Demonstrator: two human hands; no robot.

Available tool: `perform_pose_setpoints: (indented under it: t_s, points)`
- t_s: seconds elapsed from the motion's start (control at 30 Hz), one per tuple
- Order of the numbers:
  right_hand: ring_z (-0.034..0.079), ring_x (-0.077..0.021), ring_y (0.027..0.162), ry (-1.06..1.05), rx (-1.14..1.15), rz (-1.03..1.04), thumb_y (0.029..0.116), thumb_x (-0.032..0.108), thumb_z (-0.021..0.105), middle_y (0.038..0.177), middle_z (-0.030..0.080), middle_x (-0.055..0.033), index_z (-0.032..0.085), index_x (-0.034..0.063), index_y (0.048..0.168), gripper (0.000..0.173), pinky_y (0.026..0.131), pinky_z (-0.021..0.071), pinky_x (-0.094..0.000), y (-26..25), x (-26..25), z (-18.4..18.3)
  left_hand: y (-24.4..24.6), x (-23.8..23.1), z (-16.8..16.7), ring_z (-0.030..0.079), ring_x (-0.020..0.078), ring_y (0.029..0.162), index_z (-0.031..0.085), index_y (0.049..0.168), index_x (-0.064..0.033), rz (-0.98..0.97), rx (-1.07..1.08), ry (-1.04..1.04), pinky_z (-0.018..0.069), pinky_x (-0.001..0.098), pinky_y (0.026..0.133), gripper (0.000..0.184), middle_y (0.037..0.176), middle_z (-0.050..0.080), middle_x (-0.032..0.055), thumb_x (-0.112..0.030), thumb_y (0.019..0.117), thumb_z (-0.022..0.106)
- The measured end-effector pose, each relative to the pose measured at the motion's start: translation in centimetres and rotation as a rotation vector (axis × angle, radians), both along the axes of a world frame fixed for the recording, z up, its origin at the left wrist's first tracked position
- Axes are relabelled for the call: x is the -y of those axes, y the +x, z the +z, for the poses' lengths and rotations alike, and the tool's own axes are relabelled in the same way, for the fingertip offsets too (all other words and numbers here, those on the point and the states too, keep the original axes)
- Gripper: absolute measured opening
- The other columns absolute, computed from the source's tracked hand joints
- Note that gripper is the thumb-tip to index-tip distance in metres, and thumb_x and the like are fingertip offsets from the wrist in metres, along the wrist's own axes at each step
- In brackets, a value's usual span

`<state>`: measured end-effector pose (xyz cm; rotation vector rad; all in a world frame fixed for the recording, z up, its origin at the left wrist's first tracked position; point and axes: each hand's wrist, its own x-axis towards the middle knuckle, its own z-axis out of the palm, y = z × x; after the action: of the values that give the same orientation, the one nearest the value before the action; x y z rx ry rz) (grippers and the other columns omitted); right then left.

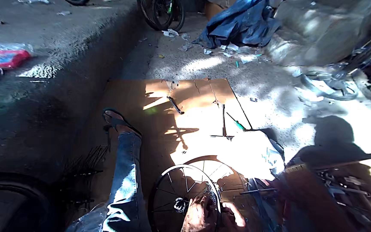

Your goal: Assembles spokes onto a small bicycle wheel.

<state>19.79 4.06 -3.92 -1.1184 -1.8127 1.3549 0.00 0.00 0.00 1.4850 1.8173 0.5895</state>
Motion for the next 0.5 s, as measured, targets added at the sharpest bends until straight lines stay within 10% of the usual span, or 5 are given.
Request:
perform_pose_setpoints:
  t_s: [0.2,0.33,0.5]
  points:
    - [0.070,-0.0146,0.091,-0.039,-0.032,-0.040,0.0895,0.000,0.064,0.110,0.070,-0.0117,0.063,-0.0045,0.120,0.030,0.078,0.0622,-0.0325,-0.5,0.2,0.9,-1.3,1.7,-2.8,0.063,0.0252,0.121,0.072,0.119,-0.0063,0.035,-0.090,0.238,0.0490,0.0355,0.109,0.037,0.125,0.068,0.0134,-0.034,0.0960,0.066]
    - [0.069,-0.0111,0.093,0.056,-0.011,-0.028,0.0887,0.001,0.064,0.107,0.070,-0.0112,0.066,-0.0052,0.115,0.027,0.081,0.0608,-0.0275,-0.3,0.0,0.3,-2.3,2.9,-2.9,0.066,0.0323,0.112,0.076,0.113,-0.0143,0.125,-0.406,0.335,0.0545,0.0501,0.092,0.032,0.121,0.070,0.0117,-0.038,0.0929,0.067]
    - [0.069,-0.0084,0.090,0.111,-0.016,-0.040,0.0858,-0.001,0.064,0.104,0.070,-0.0102,0.066,-0.0059,0.111,0.026,0.079,0.0599,-0.0239,-0.9,-0.1,0.3,-2.7,3.0,-2.8,0.067,0.0309,0.112,0.075,0.110,-0.0142,0.097,-0.482,0.380,0.0534,0.0504,0.097,0.031,0.120,0.071,0.0104,-0.039,0.0937,0.065]
